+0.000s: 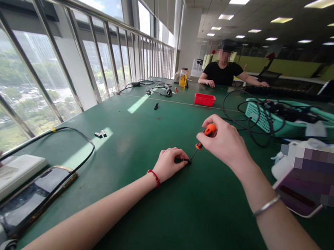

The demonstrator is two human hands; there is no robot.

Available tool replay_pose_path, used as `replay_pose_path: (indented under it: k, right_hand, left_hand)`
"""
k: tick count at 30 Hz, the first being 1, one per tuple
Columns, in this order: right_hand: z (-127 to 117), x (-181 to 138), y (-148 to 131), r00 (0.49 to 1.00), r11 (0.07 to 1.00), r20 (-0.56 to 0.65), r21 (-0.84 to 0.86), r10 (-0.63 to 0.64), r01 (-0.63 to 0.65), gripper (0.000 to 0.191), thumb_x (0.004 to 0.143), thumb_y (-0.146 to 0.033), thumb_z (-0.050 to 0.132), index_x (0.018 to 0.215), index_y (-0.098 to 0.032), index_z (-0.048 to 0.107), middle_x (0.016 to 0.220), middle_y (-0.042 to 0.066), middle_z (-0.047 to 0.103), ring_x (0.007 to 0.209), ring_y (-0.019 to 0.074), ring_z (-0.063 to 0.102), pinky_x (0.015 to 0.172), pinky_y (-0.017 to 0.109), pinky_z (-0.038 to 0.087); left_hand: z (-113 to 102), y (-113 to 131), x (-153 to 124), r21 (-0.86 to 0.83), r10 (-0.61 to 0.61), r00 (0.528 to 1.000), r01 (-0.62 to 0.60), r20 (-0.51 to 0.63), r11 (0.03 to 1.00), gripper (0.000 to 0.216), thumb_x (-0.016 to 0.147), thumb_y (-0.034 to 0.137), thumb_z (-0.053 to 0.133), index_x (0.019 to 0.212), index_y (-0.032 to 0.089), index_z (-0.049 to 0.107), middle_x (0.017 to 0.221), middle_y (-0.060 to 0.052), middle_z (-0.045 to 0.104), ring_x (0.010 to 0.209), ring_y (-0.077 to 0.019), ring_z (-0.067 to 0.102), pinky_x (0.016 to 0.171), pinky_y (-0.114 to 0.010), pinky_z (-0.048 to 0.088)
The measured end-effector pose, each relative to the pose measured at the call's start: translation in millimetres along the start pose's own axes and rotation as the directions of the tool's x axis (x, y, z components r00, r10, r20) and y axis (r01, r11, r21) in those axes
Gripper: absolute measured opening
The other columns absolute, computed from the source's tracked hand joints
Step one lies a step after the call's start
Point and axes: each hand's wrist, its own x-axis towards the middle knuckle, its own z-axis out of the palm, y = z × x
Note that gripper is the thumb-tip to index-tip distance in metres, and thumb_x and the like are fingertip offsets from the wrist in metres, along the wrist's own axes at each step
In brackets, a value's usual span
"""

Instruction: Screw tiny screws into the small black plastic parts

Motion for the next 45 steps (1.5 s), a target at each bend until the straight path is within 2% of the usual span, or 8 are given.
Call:
replay_pose_path:
  k: [5,10,17,22,30,36,42,45]
  right_hand:
    - [0,0,0,1.0,1.0,0.009,-0.023,0.019,-0.019,0.04,0.08,-0.057,0.04,0.067,-0.023,0.057,0.063,0.003,0.06,0.058,0.0174,0.051,0.05,0.027,0.029]
    - [1,0,1,1.0,1.0,-0.025,0.001,0.011,-0.011,0.015,0.073,-0.039,0.051,0.078,-0.026,0.056,0.068,-0.001,0.062,0.062,0.0168,0.052,0.051,0.025,0.03]
    - [2,0,-1,0.999,0.999,0.026,0.008,0.037,-0.038,0.036,0.078,-0.057,0.043,0.067,-0.025,0.056,0.065,0.001,0.061,0.062,0.0181,0.052,0.052,0.027,0.03]
    - [3,0,0,1.0,0.999,0.011,0.031,0.017,-0.018,0.015,0.072,-0.04,0.051,0.076,-0.026,0.055,0.068,-0.002,0.062,0.063,0.0168,0.053,0.052,0.026,0.031]
    - [6,0,1,0.999,0.999,0.024,0.031,0.021,-0.021,0.03,0.08,-0.05,0.043,0.07,-0.024,0.054,0.06,0.0,0.058,0.056,0.0162,0.049,0.05,0.026,0.029]
    - [7,1,1,1.0,0.996,0.006,0.085,-0.019,0.019,0.013,0.068,-0.035,0.055,0.072,-0.024,0.051,0.06,-0.003,0.056,0.052,0.0126,0.045,0.05,0.024,0.028]
    - [12,2,3,0.999,0.997,-0.034,0.075,0.0,0.003,0.042,0.076,-0.06,0.046,0.058,-0.022,0.048,0.055,0.0,0.053,0.053,0.0144,0.044,0.049,0.026,0.027]
    - [14,2,3,0.999,0.995,-0.042,0.103,-0.009,0.013,0.025,0.075,-0.046,0.05,0.064,-0.023,0.054,0.058,-0.001,0.056,0.054,0.0141,0.046,0.049,0.025,0.028]
  left_hand:
    - [0,1,0,0.005,-0.006,1.0,0.006,0.0,1.0,0.01,0.076,0.022,0.061,0.083,0.022,0.067,0.084,0.0,0.065,0.085,-0.017,0.058,0.081,-0.031,0.046]
    - [0,0,0,-0.001,-0.011,1.0,0.011,0.002,1.0,0.01,0.075,0.021,0.061,0.083,0.022,0.067,0.084,0.0,0.065,0.085,-0.017,0.058,0.081,-0.031,0.046]
    - [-1,1,-1,0.002,-0.008,1.0,0.008,0.003,1.0,0.01,0.076,0.021,0.06,0.083,0.021,0.067,0.084,0.0,0.064,0.085,-0.0171,0.057,0.08,-0.031,0.045]
    - [-2,2,-1,0.005,-0.009,1.0,0.009,0.006,1.0,0.01,0.076,0.022,0.06,0.083,0.022,0.067,0.084,0.0,0.064,0.086,-0.0173,0.057,0.081,-0.031,0.045]
    - [-1,1,0,-0.003,-0.006,1.0,0.006,0.001,1.0,0.01,0.076,0.022,0.061,0.083,0.021,0.067,0.084,0.0,0.064,0.085,-0.0174,0.057,0.08,-0.031,0.045]
    - [-1,1,0,-0.004,-0.008,1.0,0.008,0.005,1.0,0.01,0.075,0.021,0.061,0.083,0.021,0.067,0.083,0.0,0.064,0.085,-0.0173,0.057,0.08,-0.031,0.045]
    - [-1,2,0,-0.008,-0.015,1.0,0.015,0.004,1.0,0.009,0.075,0.021,0.061,0.082,0.021,0.067,0.082,0.0,0.064,0.085,-0.0174,0.057,0.08,-0.031,0.045]
    - [-2,2,-1,-0.01,-0.015,1.0,0.015,0.01,1.0,0.01,0.076,0.021,0.061,0.083,0.021,0.067,0.083,0.0,0.064,0.085,-0.0175,0.057,0.08,-0.031,0.045]
